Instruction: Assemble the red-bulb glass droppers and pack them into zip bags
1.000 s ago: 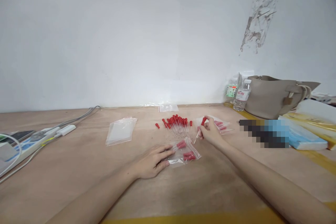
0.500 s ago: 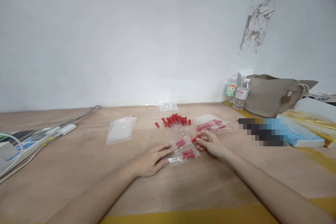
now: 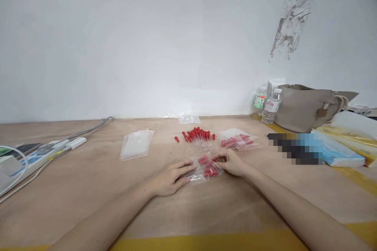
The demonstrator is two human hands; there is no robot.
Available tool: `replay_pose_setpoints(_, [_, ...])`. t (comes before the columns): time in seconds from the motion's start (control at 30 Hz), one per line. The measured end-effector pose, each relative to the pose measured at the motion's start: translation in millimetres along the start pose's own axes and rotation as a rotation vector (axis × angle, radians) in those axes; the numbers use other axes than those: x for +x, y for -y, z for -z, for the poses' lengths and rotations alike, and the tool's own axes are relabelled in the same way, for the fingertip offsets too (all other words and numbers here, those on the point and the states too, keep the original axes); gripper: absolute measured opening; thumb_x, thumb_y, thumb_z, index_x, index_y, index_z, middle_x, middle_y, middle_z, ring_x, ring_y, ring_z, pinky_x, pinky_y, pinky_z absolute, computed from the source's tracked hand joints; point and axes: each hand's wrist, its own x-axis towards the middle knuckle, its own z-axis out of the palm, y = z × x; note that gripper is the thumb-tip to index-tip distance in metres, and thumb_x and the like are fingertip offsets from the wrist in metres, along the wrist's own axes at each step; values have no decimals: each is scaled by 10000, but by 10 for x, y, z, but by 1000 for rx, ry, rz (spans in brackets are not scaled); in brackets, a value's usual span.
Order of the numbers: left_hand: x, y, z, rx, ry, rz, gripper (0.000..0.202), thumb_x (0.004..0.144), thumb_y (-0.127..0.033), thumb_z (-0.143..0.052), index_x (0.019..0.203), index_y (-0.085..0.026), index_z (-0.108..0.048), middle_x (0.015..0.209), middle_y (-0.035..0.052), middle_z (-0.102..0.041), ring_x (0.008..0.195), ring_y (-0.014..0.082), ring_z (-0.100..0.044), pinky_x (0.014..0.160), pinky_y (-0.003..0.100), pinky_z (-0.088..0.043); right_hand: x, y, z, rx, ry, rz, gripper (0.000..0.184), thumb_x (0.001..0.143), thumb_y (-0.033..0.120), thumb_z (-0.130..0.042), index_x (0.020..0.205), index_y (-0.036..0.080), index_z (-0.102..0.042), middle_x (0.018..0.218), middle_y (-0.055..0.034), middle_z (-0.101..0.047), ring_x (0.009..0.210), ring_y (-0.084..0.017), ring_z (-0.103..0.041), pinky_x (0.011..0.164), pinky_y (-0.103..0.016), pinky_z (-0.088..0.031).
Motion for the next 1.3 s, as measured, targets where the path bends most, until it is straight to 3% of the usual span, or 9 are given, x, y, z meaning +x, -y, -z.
replay_pose_setpoints(0.13, [4, 6, -8, -11, -7, -17, 417, 881, -356, -348, 1291, -284, -340, 1360, 22, -327, 1222, 195, -329, 1017, 355, -273, -14, 44, 43, -114, 61, 5, 226, 709, 314, -540, 802, 164, -681, 744, -24, -669, 692, -169, -585, 649, -264, -443])
replay_pose_setpoints(0.3, [-1, -19, 9, 2, 7, 5, 418, 884, -350, -342, 1296, -278, -333, 1365, 24, -320, 1227, 184, -321, 1019, 347, -271, -40, 122, 34, 95, 134, 12, 338, 787, 407, -436, 866, 147, -638, 812, -27, -653, 742, -157, -583, 704, -272, -442])
replay_pose_setpoints(0.5, [6, -42, 27, -21, 2, -17, 418, 881, -328, -356, 1295, -275, -335, 1357, 24, -337, 1222, 181, -332, 1014, 347, -280, 13, 22, -11, 78, -258, -188, 372, 685, 461, -566, 862, 133, -579, 792, -55, -635, 648, -144, -574, 593, -248, -448])
replay_pose_setpoints(0.73, [13, -65, 54, -60, 6, -39, 411, 881, -314, -358, 1290, -281, -338, 1345, 17, -360, 1213, 174, -347, 1014, 345, -282, 38, 97, -35, 101, -107, -317, 434, 686, 584, -490, 586, 164, -531, 413, 44, -452, 392, -88, -428, 401, -199, -336])
replay_pose_setpoints(0.87, [5, -82, 47, -84, 0, -60, 424, 880, -309, -361, 1301, -282, -317, 1349, 17, -352, 1218, 178, -340, 1013, 349, -284, 27, 113, -79, 94, -37, -187, 373, 605, 487, -620, 501, 152, -494, 441, 45, -471, 434, -79, -432, 427, -189, -327])
replay_pose_setpoints(0.97, [-6, -52, 53, -71, -90, -36, 420, 881, -323, -353, 1297, -273, -327, 1396, 17, -254, 1252, 185, -279, 1023, 342, -267, -9, 156, -74, 229, -4, -204, 315, 626, 452, -614, 587, 153, -523, 484, 36, -516, 453, -90, -474, 444, -194, -367])
replay_pose_setpoints(1.07, [-29, 99, 112, 40, -270, 80, 402, 884, -341, -328, 1272, -249, -372, 1393, 27, -255, 1266, 192, -241, 1037, 347, -237, -64, 230, 63, 412, -58, -199, 297, 676, 452, -572, 747, 164, -541, 609, -6, -599, 527, -126, -555, 498, -232, -439])
replay_pose_setpoints(1.17, [-79, 395, 215, 271, -443, 332, 427, 862, -382, -344, 1231, -187, -431, 1357, 79, -317, 1269, 231, -221, 1043, 390, -198, -91, 255, 293, 474, -320, -163, 275, 710, 433, -549, 778, 169, -512, 713, -51, -631, 602, -156, -599, 526, -257, -472])
replay_pose_setpoints(1.3, [-184, 819, 335, 488, -432, 778, 459, 844, -382, -348, 1221, -138, -446, 1353, 130, -314, 1275, 295, -181, 1018, 452, -193, -42, 128, 530, 449, -702, -72, 232, 761, 400, -490, 870, 198, -458, 842, -46, -621, 683, -162, -613, 556, -273, -497])
